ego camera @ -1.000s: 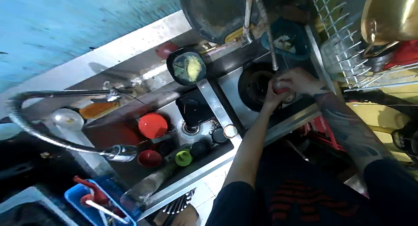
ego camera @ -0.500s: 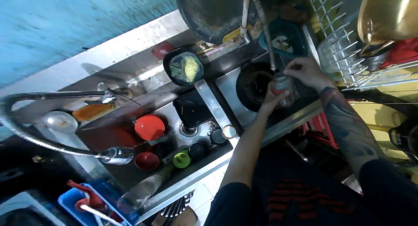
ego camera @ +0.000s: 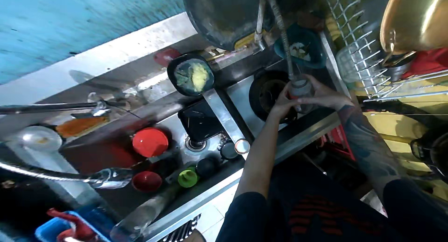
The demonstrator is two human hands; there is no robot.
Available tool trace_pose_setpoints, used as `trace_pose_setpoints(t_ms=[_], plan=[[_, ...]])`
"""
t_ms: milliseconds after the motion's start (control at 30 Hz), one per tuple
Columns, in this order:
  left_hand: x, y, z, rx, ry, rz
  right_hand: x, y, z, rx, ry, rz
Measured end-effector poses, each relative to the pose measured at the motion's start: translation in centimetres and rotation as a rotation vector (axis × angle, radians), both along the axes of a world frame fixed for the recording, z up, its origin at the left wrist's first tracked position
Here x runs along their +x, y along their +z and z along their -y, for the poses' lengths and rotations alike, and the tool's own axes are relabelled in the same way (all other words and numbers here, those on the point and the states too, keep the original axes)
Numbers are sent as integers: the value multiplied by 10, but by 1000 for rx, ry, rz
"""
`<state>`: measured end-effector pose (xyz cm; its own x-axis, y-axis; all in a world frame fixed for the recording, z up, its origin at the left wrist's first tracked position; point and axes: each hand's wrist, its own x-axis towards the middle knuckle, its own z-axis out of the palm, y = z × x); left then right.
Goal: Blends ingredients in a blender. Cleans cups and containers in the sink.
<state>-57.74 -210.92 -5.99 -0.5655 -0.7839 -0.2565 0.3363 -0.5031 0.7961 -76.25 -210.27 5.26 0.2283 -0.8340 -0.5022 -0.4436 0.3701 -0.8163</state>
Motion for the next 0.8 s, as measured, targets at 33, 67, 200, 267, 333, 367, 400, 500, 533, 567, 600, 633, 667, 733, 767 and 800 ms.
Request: trace_pose_setpoints(t_ms=[33,67,200,267,333,367,400,500,533,567,600,633,667,733,767,800], plan=[[2,-2,-3,14,3,-12,5,0,-1,22,-8,-18],[4,-5,-7,32,1,-19,9,-3,-2,14,-6,-42],[11,-3,-15,66,1,-16,25,-15,0,-88,-12,-222],[13,2,-10,48,-13,9,24,-20,7,-132,8,-284],[12,4,-7,-21,1,134,22,-24,11,-191,22,-364],[12,3,-6,-60,15,217,22,-26,13,-230,24,-431],[12,1,-8,-85,36,287,23,-27,13,-269,32,-493],[19,-2,-25,-66,94,364,26,-29,7,-389,136,-614],[22,-3,-32,-48,92,366,26,-29,5,-405,154,-634],[25,-4,-39,-37,77,389,24,-28,6,-396,160,-646],[28,-5,-46,-26,63,414,21,-29,6,-380,171,-653],[30,-3,-52,-5,50,429,19,-29,7,-360,202,-658],[32,-1,-57,17,40,437,17,-28,9,-327,245,-667],[35,7,-61,55,19,453,14,-27,13,-259,313,-704],[35,9,-63,66,12,456,12,-26,16,-242,344,-722],[34,10,-64,67,6,456,11,-24,16,-231,373,-735]])
